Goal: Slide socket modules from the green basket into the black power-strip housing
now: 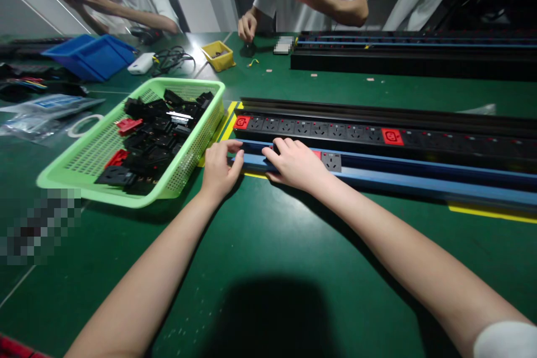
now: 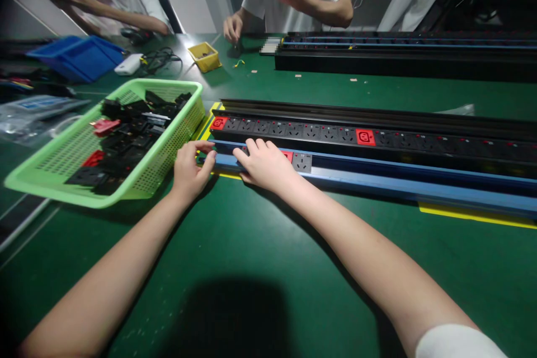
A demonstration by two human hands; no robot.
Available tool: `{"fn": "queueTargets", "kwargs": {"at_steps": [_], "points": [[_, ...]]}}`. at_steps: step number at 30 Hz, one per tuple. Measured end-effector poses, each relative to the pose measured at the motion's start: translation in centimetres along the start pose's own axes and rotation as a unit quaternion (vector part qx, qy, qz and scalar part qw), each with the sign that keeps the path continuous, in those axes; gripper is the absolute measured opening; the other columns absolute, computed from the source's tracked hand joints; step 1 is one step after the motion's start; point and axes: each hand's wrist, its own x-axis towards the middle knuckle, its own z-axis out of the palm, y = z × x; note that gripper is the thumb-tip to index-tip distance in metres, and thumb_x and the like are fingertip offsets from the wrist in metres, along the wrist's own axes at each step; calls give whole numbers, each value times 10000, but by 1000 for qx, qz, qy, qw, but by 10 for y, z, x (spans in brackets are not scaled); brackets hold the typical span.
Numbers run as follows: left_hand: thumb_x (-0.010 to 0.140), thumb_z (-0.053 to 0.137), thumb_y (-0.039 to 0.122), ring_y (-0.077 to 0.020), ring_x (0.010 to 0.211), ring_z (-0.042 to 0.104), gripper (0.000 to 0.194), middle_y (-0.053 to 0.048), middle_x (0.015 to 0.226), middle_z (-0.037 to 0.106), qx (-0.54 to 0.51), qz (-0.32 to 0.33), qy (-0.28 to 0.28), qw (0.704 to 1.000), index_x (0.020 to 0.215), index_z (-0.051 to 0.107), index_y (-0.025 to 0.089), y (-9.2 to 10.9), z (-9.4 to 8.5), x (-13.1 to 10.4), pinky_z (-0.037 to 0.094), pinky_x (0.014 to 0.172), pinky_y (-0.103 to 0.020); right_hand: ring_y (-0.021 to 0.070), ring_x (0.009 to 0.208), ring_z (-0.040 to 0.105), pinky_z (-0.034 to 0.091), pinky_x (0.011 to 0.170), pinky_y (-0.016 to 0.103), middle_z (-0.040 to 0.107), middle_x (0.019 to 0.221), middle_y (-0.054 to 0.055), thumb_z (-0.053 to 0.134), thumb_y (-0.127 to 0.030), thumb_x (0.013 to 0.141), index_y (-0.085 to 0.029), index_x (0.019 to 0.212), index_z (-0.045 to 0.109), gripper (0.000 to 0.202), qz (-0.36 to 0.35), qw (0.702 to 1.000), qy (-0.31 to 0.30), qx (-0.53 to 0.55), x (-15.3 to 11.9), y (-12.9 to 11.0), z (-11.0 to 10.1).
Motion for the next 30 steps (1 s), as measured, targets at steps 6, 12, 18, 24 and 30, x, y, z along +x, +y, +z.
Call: {"fn": "queueTargets", "kwargs": {"at_steps": [6, 12, 18, 24, 30], "points": [[930, 548, 258, -368, 1297, 527, 349, -179, 1362, 614, 128, 13, 17, 992, 1266, 591, 173, 13, -23, 11, 351, 1087, -529, 312, 1059, 586, 417, 831, 364, 620, 1207, 173, 622, -424, 958, -182, 1264, 574, 394, -3, 1000, 5, -4, -1, 0, 0], [878, 583, 350, -451, 1240, 541, 453, -256, 1253, 596, 211, -93, 0, 973, 1270, 557, 124, 13, -50, 28, 399, 1043, -593, 313, 1053, 588, 419, 822, 367, 623, 1201, 175, 600, -424, 968, -181, 1259, 583, 379, -5, 1000, 6, -2, -1, 1, 0], [928, 453, 352, -359, 914, 648, 310, -194, 1043, 619, 250, -154, -17, 956, 1137, 582, 163, 3, -52, 24, 520, 830, -500, 304, 1059, 584, 422, 838, 368, 625, 1213, 176, 605, -420, 967, -180, 1258, 585, 379, -3, 1000, 9, 0, -2, 0, 1], [922, 515, 524, -371, 822, 658, 379, -174, 958, 675, 235, -211, -136, 939, 1091, 648, 213, 8, -84, 41, 537, 790, -566, 306, 1043, 606, 435, 819, 367, 627, 1202, 167, 605, -422, 965, -184, 1248, 579, 371, -2, 1000, 12, -5, -1, 0, 2], [781, 750, 342, -419, 1118, 637, 545, -223, 1241, 679, 302, -8, -247, 921, 1271, 625, 140, -54, -95, 122, 510, 950, -606, 305, 1024, 622, 446, 814, 375, 630, 1181, 168, 604, -430, 971, -177, 1230, 580, 363, -4, 1000, -1, -1, -1, 1, -1]]}}
